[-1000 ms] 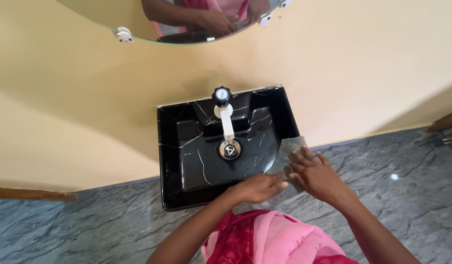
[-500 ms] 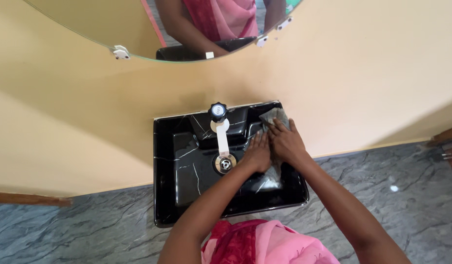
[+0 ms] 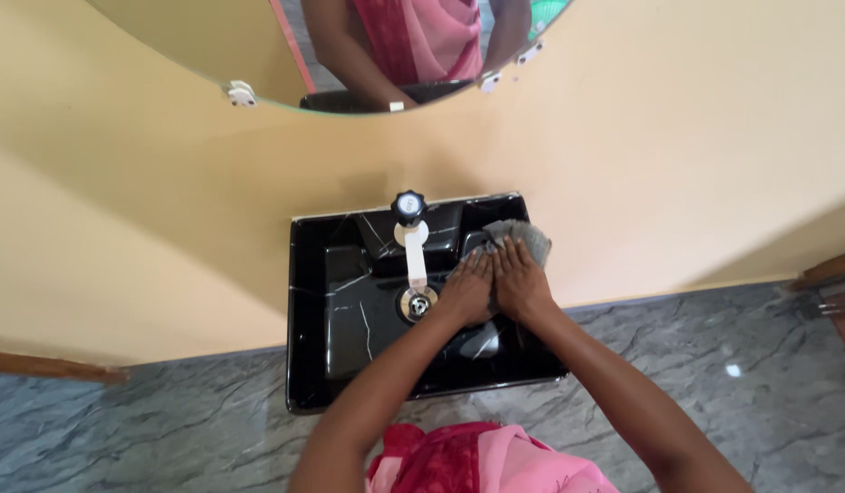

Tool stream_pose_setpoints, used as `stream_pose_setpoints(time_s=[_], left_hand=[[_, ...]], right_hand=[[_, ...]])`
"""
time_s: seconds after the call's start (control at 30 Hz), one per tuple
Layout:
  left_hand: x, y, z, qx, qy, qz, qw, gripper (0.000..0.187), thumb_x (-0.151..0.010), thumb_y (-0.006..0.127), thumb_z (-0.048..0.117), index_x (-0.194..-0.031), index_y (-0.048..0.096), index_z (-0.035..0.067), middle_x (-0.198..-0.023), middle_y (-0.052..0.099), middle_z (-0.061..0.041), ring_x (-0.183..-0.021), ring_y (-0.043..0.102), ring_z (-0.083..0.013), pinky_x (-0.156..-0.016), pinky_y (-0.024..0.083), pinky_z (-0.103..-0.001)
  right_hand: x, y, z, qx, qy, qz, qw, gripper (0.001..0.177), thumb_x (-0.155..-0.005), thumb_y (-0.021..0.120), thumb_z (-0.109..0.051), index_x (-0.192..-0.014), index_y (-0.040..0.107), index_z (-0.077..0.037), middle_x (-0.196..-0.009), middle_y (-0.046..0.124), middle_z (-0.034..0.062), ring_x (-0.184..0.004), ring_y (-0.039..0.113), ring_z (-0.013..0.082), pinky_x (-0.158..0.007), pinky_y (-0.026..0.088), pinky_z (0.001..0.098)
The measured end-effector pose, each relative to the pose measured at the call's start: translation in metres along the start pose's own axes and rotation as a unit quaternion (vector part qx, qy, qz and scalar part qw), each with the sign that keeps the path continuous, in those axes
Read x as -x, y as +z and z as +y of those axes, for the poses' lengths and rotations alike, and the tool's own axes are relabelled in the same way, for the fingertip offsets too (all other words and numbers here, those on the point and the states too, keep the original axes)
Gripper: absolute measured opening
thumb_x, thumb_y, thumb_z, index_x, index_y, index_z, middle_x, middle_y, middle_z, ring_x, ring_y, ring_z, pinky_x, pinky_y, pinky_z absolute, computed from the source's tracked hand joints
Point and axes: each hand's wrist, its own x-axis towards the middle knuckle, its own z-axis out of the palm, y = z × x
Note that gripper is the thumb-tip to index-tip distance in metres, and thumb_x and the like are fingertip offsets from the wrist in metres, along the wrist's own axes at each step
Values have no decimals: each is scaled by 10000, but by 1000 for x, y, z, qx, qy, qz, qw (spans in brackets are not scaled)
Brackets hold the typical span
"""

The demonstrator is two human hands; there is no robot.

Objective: The person wipes the interior and rim of a black bathroom sink using a cloth. They repeatedly rub the basin surface, faucet base, and edges, occasionally wringing the cloth and adjusting their grip.

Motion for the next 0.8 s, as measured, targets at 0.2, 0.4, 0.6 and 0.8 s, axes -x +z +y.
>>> stream_pose_setpoints(time_s=[0.2, 0.4, 0.6, 0.8], left_hand=[[91, 26, -22, 73, 104, -118, 985, 886, -835, 624, 261, -1626, 316, 4, -1687, 254, -230, -1583, 154, -409, -1281, 178, -452], [128, 27, -28, 233, 60, -297, 924, 821, -1027, 293, 595, -1590, 215, 3, -1690, 135, -185, -1588, -2, -344, -1268, 96, -438], [104, 38, -29, 100, 70, -200, 972, 798, -1043, 362, 487, -1610, 143, -30, -1711, 76, -204, -1589, -32, -351, -1275, 44, -447], [64, 7, -45, 40, -69, -113, 990, 852, -1004, 529, 383, -1603, 89, -35, -1710, 31, -180, -1587, 14, -331, -1281, 105, -444]], right_hand=[[68, -4, -36, -337, -104, -222, 909, 859, -1009, 454, -458, -1608, 79, 30, -1683, -23, 246, -1522, -104, 446, -1218, 73, 513], [91, -18, -27, -449, -180, -300, 822, 764, -1040, 286, -576, -1603, 233, -62, -1722, 14, 150, -1590, -93, 350, -1277, 122, 462], [38, -20, -12, -276, -252, -375, 848, 776, -1049, 231, -600, -1649, 1, -166, -1725, -151, 81, -1582, -191, 295, -1265, -20, 578], [-18, -9, -32, -219, -134, -252, 933, 959, -1008, 404, -642, -1641, -108, -135, -1733, -164, 88, -1577, -182, 350, -1259, 15, 578]])
